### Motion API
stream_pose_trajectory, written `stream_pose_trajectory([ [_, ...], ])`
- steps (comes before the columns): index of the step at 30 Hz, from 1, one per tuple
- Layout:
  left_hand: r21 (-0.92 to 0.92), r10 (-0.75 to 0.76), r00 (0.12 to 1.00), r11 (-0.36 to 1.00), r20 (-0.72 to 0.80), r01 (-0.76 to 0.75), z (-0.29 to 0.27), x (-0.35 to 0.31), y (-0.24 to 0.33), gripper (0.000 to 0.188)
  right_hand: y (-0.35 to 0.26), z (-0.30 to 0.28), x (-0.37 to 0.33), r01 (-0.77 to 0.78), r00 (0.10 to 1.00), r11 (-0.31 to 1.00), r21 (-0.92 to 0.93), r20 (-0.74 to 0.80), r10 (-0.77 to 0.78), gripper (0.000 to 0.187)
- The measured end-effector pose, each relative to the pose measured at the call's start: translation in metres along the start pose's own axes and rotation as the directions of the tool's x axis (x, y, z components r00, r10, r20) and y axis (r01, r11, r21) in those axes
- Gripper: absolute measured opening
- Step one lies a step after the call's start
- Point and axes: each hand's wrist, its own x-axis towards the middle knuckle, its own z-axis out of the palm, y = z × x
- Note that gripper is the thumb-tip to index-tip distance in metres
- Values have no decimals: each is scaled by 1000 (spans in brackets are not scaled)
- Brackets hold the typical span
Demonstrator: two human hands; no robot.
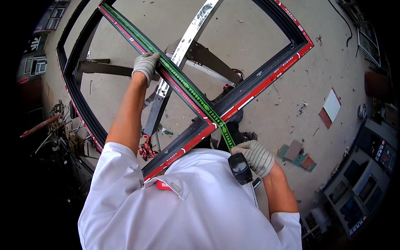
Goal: The person measures a window frame using a tape measure, then walks to a cutting machine and measures a metal profile before positioning it on the saw. The person handles the tape measure and metal profile throughout.
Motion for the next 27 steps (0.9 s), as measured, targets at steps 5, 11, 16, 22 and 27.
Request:
stream_pose_trajectory([
  [5,209,-21,1000,978,15,17,4,2,3,30,-1,2,6,-46,999,997,60,-3,46,22],
  [11,194,-23,1000,981,3,22,1,12,-4,30,4,9,16,9,1000,998,65,-17,-8,23],
  [16,253,-58,998,966,37,47,1,25,-11,29,-5,9,15,-58,998,998,37,-4,58,24],
  [22,364,-75,997,929,13,65,-8,33,-9,35,-20,12,14,-138,990,990,-4,-13,138,22],
  [27,429,-69,997,902,21,53,-7,39,-10,37,-15,7,21,-141,990,990,-4,-4,141,22],
])
